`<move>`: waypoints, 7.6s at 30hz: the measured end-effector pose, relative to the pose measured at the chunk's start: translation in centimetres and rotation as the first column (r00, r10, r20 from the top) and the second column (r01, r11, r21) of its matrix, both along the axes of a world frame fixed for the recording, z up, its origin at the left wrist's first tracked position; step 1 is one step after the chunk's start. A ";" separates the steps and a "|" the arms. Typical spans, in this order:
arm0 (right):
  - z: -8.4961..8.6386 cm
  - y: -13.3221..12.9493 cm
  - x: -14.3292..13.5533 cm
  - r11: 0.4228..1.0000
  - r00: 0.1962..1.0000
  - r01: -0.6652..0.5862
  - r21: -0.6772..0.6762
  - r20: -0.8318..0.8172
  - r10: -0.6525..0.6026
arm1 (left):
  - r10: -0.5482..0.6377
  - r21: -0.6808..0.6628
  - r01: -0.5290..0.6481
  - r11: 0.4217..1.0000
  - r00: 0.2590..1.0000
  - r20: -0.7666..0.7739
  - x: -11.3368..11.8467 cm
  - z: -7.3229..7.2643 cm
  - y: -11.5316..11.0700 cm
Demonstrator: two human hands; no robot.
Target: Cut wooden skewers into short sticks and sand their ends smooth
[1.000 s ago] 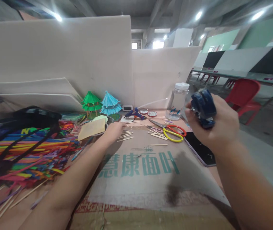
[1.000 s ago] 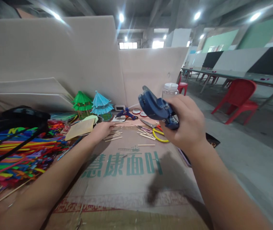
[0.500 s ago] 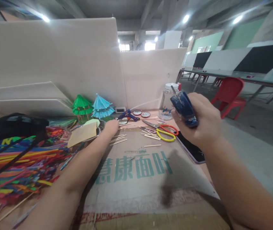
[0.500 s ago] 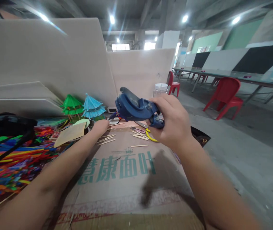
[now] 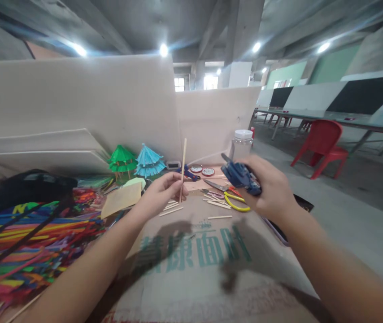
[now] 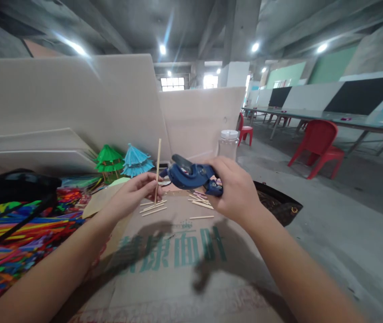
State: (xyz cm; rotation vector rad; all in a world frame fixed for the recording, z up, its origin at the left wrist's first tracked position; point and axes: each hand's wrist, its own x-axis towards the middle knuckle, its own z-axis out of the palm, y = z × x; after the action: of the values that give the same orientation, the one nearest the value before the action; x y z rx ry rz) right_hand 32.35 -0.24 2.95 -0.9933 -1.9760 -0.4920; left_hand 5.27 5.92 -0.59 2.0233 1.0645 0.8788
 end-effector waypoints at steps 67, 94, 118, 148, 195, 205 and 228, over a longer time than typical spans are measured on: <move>-3.1 -0.2 -2.5 0.895 0.966 -0.011 0.445 0.236 -0.106 | -0.327 0.552 0.361 0.751 0.931 -0.163 -2.0 2.8 -7.5; -2.6 -0.6 -2.6 0.843 0.973 0.030 0.538 0.178 -0.148 | -0.367 0.540 0.401 0.740 0.914 -0.176 -2.2 3.0 -7.9; -2.6 -1.0 -2.5 0.825 0.972 0.031 0.564 0.177 -0.158 | -0.428 0.447 0.436 0.781 0.895 -0.124 -2.1 2.6 -8.2; -2.2 -0.6 -2.4 0.771 0.973 -0.039 0.636 0.201 -0.117 | -0.534 0.413 0.512 0.753 0.843 -0.070 -2.4 2.0 -7.7; -2.4 -0.6 -2.5 0.743 0.975 -0.059 0.666 0.197 -0.100 | -0.574 0.395 0.556 0.731 0.815 -0.086 -2.4 2.2 -7.8; -2.2 -0.8 -2.6 0.745 0.972 -0.061 0.664 0.209 -0.107 | -0.574 0.412 0.557 0.721 0.813 -0.093 -2.4 2.4 -7.7; -2.4 -0.7 -2.6 0.757 0.976 -0.075 0.649 0.205 -0.079 | -0.593 0.431 0.570 0.700 0.800 -0.096 -2.3 2.8 -7.8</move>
State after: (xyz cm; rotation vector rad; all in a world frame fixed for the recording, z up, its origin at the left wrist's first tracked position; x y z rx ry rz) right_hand 29.71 -0.90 0.55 -0.4972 -1.7661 -1.2457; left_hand 3.00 -1.84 2.24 2.4803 0.1279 0.8574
